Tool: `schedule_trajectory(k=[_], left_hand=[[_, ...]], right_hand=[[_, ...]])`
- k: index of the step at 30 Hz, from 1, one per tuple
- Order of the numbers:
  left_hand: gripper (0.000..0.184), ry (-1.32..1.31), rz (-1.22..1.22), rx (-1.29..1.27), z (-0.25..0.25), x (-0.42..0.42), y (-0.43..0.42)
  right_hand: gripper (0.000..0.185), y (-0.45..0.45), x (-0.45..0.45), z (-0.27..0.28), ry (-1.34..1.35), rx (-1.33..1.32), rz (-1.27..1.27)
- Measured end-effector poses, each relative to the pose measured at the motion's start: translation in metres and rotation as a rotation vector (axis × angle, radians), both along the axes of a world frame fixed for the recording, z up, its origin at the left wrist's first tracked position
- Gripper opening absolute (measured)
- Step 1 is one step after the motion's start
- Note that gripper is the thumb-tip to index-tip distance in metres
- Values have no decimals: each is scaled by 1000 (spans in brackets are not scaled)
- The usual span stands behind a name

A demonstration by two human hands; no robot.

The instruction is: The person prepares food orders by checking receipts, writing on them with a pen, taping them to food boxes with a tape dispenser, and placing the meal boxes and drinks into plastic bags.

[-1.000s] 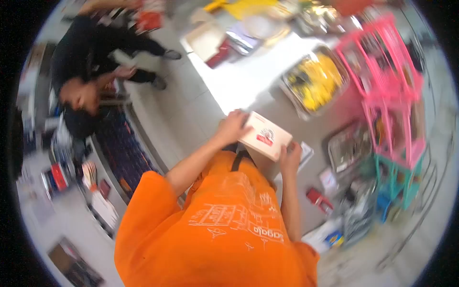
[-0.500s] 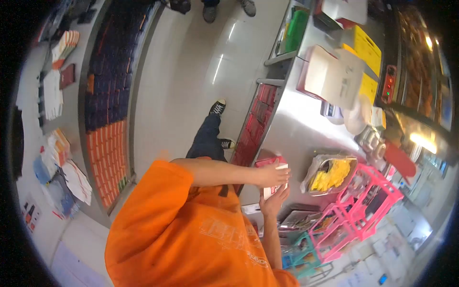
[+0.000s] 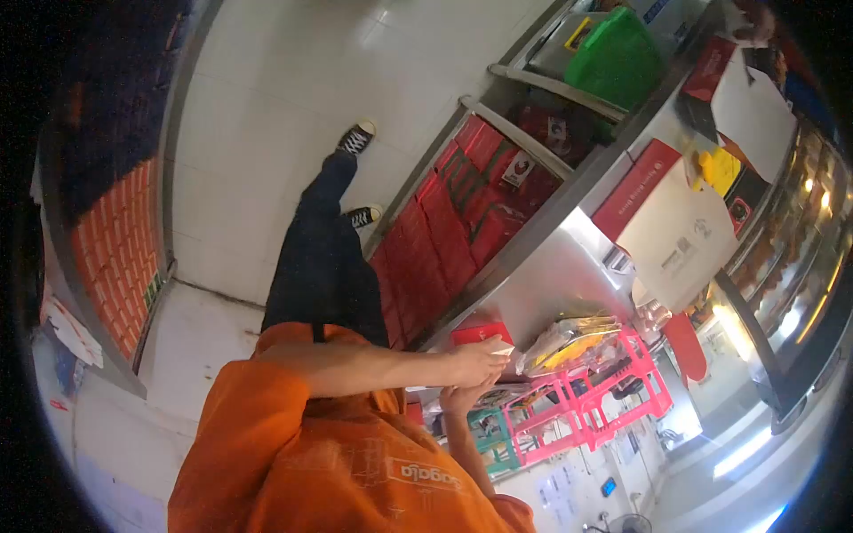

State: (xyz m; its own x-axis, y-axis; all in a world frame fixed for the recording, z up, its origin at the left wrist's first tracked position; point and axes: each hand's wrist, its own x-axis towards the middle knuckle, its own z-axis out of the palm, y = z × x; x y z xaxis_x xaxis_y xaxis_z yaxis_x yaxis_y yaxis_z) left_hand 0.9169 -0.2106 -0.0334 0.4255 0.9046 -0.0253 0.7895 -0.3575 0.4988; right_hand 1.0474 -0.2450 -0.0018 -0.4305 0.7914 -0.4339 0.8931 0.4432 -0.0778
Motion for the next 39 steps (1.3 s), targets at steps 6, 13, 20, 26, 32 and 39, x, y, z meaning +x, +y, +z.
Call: schedule_trajectory(k=[6, 13, 20, 26, 32, 39], left_hand=[[40, 99, -11, -9, 0, -3, -5], [40, -436, -371, -217, -11, -50, 15], [41, -334, -344, -137, -22, -33, -16], [53, -265, -262, 189, -12, -54, -14], [84, 19, -466, 273, 25, -19, -24], [94, 137, -576, 318, 70, 20, -61]], right_hand=[[74, -14, 31, 10, -292, -142, -116], [71, -35, 67, 13, -255, -272, -24], [100, -27, -26, 13, 207, -124, -378], [113, -50, -22, 7, 25, 154, -409], [77, -102, -13, 28, 241, 425, -589], [34, -285, 37, 35, 803, 794, -1472]])
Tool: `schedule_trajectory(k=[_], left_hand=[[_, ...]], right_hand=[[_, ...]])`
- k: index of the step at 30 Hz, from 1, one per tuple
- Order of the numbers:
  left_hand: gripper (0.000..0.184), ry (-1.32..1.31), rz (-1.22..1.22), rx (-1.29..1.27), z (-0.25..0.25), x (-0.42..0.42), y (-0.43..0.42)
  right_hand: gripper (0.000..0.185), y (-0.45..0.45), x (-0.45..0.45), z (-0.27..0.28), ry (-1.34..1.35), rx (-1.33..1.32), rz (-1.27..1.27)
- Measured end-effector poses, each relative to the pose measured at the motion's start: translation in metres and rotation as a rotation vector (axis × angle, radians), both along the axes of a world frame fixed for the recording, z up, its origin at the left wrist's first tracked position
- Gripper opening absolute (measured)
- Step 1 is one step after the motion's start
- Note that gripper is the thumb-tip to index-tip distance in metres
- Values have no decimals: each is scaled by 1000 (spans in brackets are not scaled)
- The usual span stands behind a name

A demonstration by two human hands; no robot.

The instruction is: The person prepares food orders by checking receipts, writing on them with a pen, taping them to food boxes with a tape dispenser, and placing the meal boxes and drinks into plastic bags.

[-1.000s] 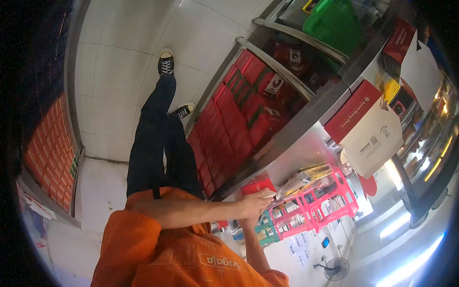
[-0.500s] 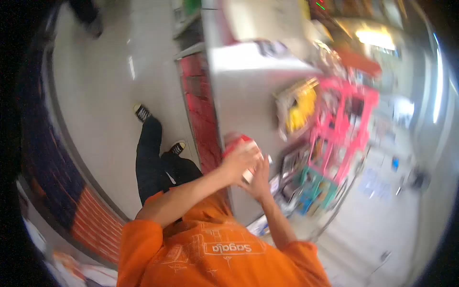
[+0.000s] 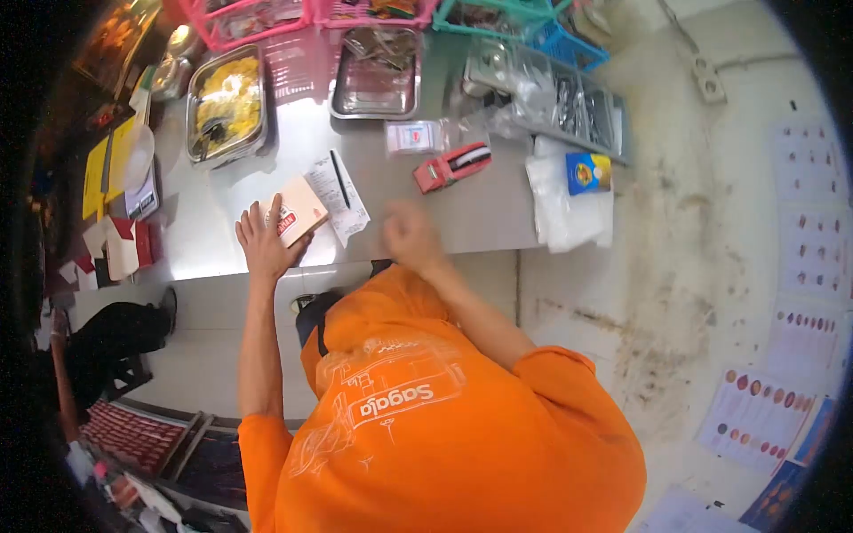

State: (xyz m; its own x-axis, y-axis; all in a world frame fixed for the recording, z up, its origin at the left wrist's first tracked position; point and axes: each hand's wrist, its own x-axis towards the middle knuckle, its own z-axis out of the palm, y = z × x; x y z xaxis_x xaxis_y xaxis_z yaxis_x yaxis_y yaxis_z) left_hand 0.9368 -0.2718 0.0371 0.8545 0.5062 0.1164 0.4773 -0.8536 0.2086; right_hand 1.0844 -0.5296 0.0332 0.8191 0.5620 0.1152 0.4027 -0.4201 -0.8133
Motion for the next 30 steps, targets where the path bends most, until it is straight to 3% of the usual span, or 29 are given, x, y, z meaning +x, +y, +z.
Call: schedule_trajectory(k=[2, 3, 5, 9, 13, 16, 19, 22, 23, 26, 28, 30], left_hand=[[91, -6, 10, 44, -5, 11, -9], [90, -27, 25, 40, -11, 13, -10], [90, -27, 50, 22, -13, 11, -15], [91, -65, 71, -2, -17, 18, -14], [90, -59, 82, 10, -9, 17, -18], [89, -73, 71, 6, -9, 20, -12], [89, -102, 61, 2, -15, 19, -4], [89, -79, 70, -5, -15, 17, 17], [89, -74, 55, -11, -15, 16, 23], [88, -74, 31, -39, -15, 12, 41], [89, -94, 33, -42, -13, 10, 44], [90, -98, 32, -77, -14, 9, 48]], right_hand=[[30, -34, 50, -8, 181, -45, -453], [30, -40, 72, -21, 138, -103, -594], [33, -24, 90, -5, 757, 205, -695], [31, 0, 106, -10, 1072, 390, -816], [22, 11, 114, -30, 1189, 665, -996], [24, 19, 70, -42, 766, 911, -857], [17, 12, 35, -66, 329, 165, -835], [17, 12, 42, -111, -200, -234, -823], [17, 13, 41, -100, -207, -325, -801], [18, 58, 3, -45, 489, 39, -374], [23, 110, -37, -40, 577, 44, 142], [27, 163, -59, -30, 569, -153, 210]])
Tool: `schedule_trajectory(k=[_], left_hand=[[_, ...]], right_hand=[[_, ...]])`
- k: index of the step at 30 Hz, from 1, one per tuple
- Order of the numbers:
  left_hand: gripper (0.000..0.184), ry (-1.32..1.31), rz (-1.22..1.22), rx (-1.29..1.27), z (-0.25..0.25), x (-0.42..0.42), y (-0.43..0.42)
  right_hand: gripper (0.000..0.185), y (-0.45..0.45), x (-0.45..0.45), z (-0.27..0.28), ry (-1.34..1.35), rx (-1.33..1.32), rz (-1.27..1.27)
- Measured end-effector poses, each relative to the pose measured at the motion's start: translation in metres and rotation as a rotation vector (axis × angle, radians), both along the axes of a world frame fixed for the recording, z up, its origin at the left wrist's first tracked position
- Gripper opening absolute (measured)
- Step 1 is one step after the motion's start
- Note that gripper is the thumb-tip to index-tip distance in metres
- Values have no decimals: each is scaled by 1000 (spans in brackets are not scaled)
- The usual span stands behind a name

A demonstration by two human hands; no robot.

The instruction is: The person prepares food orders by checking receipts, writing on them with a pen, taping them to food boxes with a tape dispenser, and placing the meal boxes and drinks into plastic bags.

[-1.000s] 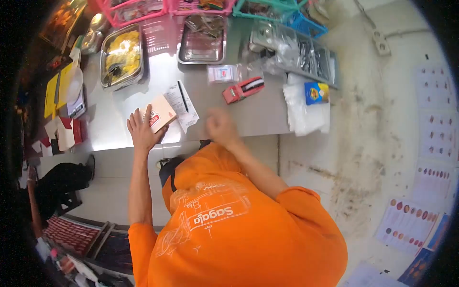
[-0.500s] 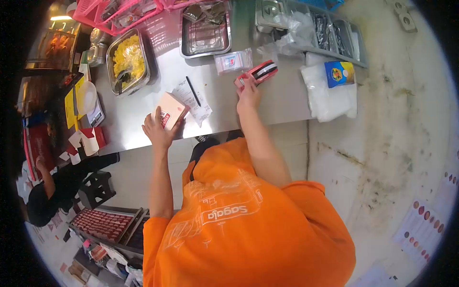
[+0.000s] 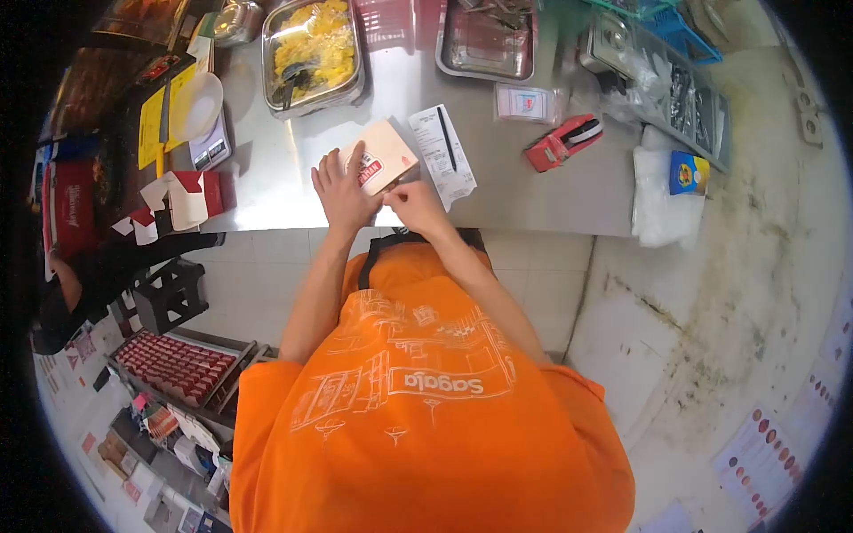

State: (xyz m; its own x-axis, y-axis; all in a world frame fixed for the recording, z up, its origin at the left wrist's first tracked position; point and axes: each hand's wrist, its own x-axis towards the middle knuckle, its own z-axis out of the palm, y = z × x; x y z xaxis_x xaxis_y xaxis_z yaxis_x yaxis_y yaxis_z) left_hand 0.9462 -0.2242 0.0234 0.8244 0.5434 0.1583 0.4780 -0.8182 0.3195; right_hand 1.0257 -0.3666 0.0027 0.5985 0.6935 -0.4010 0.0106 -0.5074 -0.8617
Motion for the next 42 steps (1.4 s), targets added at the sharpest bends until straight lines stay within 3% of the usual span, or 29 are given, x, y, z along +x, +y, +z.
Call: schedule_trajectory(k=[3, 6, 9, 12, 15, 16, 19, 21, 23, 26, 29, 30, 32, 34, 35, 38, 41, 42], left_hand=[[90, 15, 1, -36, 4, -2, 2], [91, 23, -4, -60, 4, -4, 6], [91, 97, -86, -107, 9, -6, 17], [75, 29, -77, -170, 8, 1, 22], [56, -34, 18, -239, -11, 18, 21], [38, -67, 67, -222, -3, 29, 17], [39, -77, 6, -239, 0, 65, 9], [44, -170, -118, -156, 16, 102, -9], [51, -4, -183, -155, 4, 134, -25], [60, 308, -152, -148, -5, 166, -38], [64, 445, -70, -246, -23, 172, -34], [65, 448, -48, -296, -33, 171, -31], [48, 437, -142, -249, -46, 173, -22], [35, 492, -229, -207, -42, 172, -22], [27, 443, -159, -225, -40, 175, -21], [34, 315, -101, -549, 1, 179, -10], [42, 180, -59, -946, 38, 154, 7], [43, 225, -68, -1012, 53, 143, 9]], right_hand=[[30, 16, 4, 5, 172, -160, -63], [33, 14, 5, -10, 209, -29, -104], [36, 13, 14, -12, 242, -89, -75], [32, 11, 15, -54, -181, -132, 37], [26, 6, 17, -21, -204, -284, 100], [28, -3, 25, -7, -197, -354, 137], [29, -68, 58, 23, -438, -52, -649], [28, -111, 98, 35, -850, -178, -911], [29, -139, 126, 20, -674, -490, -1027], [34, -159, 163, 14, 436, 47, -1169], [28, -174, 148, -2, 504, 477, -1172], [25, -176, 130, -24, 201, 376, -1120], [21, -180, 102, -78, -408, 186, -949], [18, -186, 105, -71, -495, -168, -797], [17, -183, 115, -61, -547, -333, -716], [19, -179, 128, -18, 161, -372, -426], [21, -135, 116, 33, -20, 62, -318], [20, -110, 121, 57, -241, 180, -251]])
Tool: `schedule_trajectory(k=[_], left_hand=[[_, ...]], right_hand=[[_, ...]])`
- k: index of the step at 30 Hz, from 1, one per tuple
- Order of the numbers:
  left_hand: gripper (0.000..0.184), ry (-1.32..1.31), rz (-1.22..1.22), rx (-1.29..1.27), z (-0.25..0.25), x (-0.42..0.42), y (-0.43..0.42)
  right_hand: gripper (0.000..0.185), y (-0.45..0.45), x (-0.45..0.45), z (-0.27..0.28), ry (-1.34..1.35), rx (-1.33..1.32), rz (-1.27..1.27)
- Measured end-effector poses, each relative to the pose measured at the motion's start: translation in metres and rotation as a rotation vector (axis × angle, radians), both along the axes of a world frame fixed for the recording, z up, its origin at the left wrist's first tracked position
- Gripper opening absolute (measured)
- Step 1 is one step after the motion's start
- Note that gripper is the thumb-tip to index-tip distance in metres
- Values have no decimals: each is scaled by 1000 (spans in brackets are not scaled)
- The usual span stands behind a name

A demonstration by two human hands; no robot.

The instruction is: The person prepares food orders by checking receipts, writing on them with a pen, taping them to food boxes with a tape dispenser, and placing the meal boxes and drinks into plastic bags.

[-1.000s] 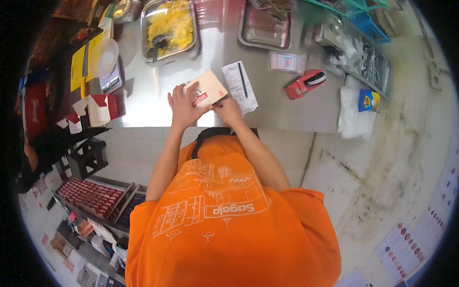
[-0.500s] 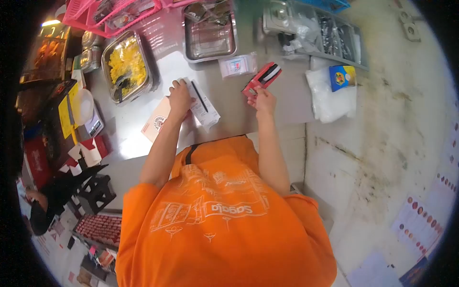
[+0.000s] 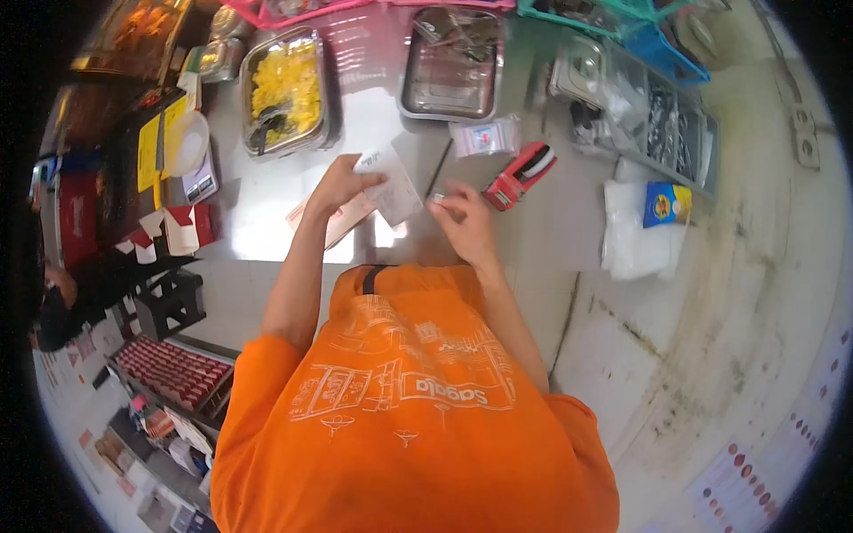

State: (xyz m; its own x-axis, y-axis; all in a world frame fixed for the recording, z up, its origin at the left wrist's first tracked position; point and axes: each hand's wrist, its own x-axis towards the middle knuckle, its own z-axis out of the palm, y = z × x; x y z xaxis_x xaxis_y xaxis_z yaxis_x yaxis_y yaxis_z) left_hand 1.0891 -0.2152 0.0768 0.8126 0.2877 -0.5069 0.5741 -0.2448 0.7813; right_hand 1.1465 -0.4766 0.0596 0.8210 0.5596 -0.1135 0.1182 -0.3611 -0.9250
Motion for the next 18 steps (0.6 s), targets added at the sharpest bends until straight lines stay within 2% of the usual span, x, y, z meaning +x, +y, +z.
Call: schedule_trajectory(k=[1, 5, 7, 8, 9, 10, 13, 15, 16, 18], left_hand=[[44, 36, -22, -68, 16, -11, -1], [46, 110, -50, -170, 37, -59, -9], [39, 65, 89, -175, 36, -86, -17], [35, 42, 166, -181, 30, -102, -21], [37, -110, 247, -413, 8, -122, -27], [35, -76, 323, -497, -15, -140, -36], [31, -31, 518, -709, -56, -176, -57], [27, -85, 635, -799, -64, -180, -69], [27, -96, 625, -763, -75, -182, -69], [27, -116, 602, -690, -93, -184, -61]], right_hand=[[20, 27, 6, 21, -236, 85, 59], [18, 113, 14, 39, 159, 81, 440], [17, 141, 4, 34, 346, -44, 589], [16, 151, -2, 29, 363, -56, 580], [15, 160, -9, 20, 382, -70, 572], [14, 168, -18, 9, 403, -81, 558], [14, 192, -34, -43, 8, 47, 473], [15, 202, -34, -48, -561, 18, 472], [16, 205, -34, -50, -845, 4, 459], [15, 213, -37, -61, -741, -28, 399]])
